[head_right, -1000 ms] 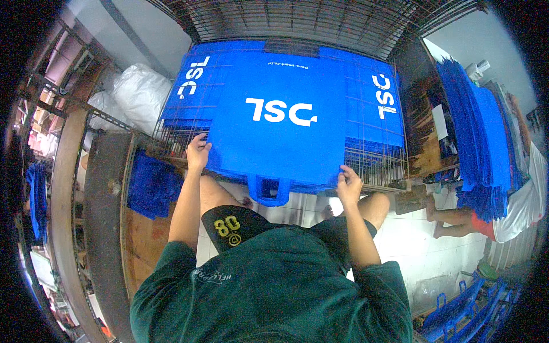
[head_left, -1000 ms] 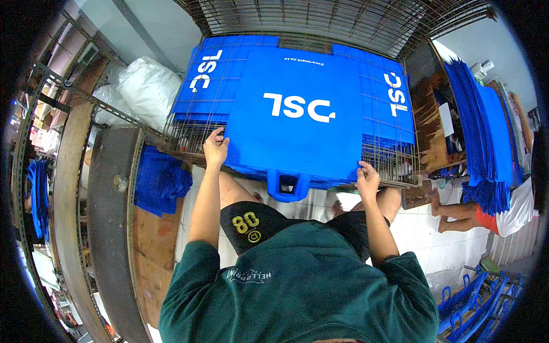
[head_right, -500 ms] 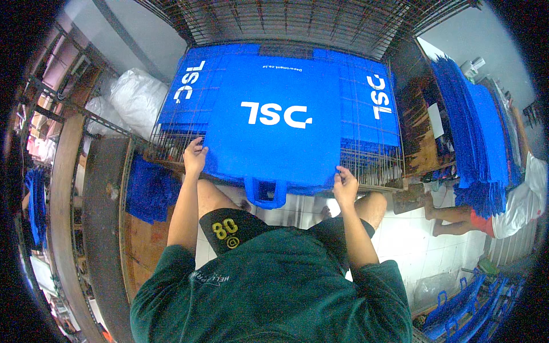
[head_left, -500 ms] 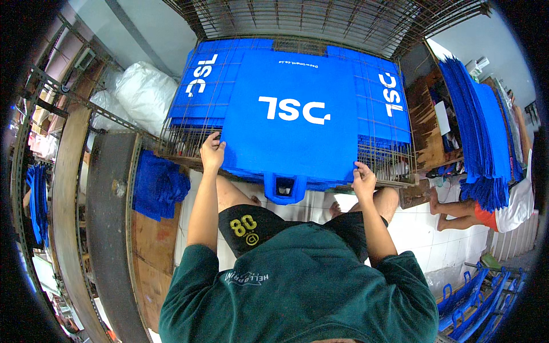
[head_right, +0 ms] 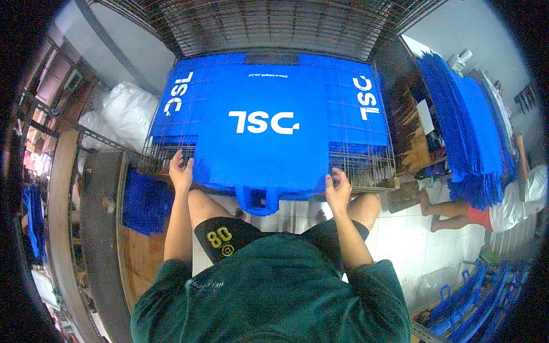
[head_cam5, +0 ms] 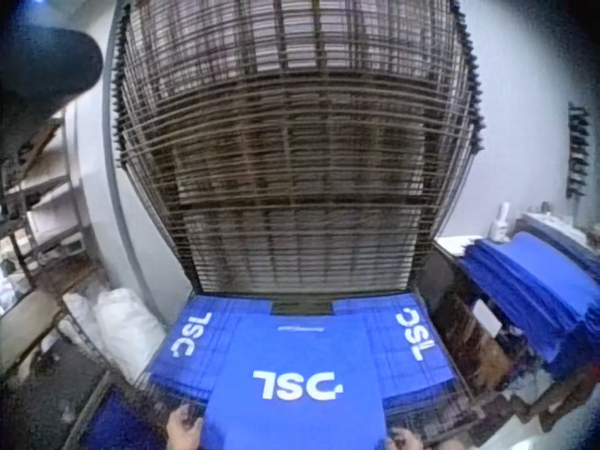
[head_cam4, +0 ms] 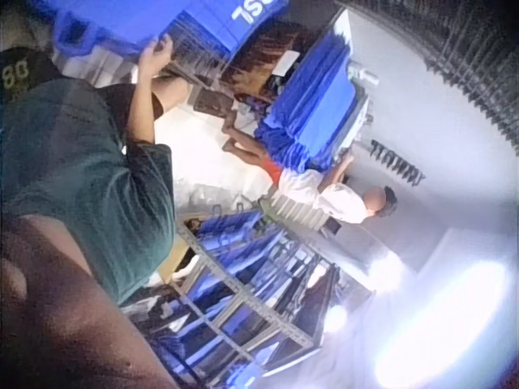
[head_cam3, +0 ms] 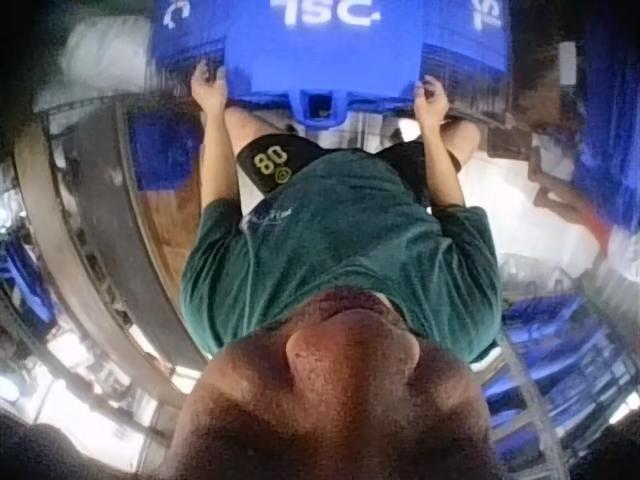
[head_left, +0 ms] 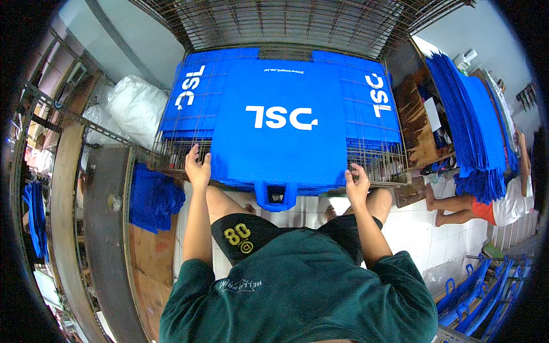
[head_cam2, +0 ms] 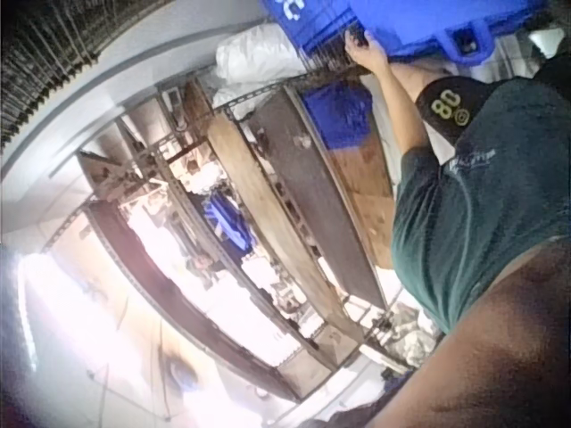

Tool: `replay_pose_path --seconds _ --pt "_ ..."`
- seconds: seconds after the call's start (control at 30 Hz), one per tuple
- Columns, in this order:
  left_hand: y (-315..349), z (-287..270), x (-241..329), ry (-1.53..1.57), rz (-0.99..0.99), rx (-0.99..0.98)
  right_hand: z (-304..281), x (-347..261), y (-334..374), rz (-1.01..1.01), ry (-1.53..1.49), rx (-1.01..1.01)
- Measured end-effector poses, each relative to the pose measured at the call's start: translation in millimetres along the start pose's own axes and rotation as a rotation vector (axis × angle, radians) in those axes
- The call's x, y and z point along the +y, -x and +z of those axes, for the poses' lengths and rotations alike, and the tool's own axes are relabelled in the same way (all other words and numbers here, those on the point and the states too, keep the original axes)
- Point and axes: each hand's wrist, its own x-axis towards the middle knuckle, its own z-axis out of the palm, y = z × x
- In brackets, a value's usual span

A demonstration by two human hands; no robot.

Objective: The person folds blue tote bags with 'TSC' branding and places them into a metal wire basket. The person repeatedly picks up a bag, folds it flat, and stacks it into the basket. A coworker is visible in the background performing similar folding tasks.

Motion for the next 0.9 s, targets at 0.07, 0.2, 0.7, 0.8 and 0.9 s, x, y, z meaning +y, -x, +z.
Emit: replay_pose_path --seconds 0.07,0.2,0.7,0.8,0.9 --pt "4.0 -0.6 -2.6 0.1 0.048 0.081 -5.5 -1.0 0.6 0.016 -0.022 0.065" --pt "16.6 -12.7 -0.1 0.352 0.103 0.168 -19.8 7.5 -3.1 0.054 -0.018 0.156" --pt "112.5 -31.4 -39.2 0.164 0.118 0.309 -102.7 41.8 -46.2 0.094 -0.293 0.458" --pt "119.4 -31.8 -48.7 0.084 0.117 0.313 -157.2 41.4 -77.1 -0.103 -0.298 0.532" --pt "116.7 -33.8 -46.1 0.059 0.138 0.279 -242.7 0.3 -105.0 -0.246 -0.262 0.694"
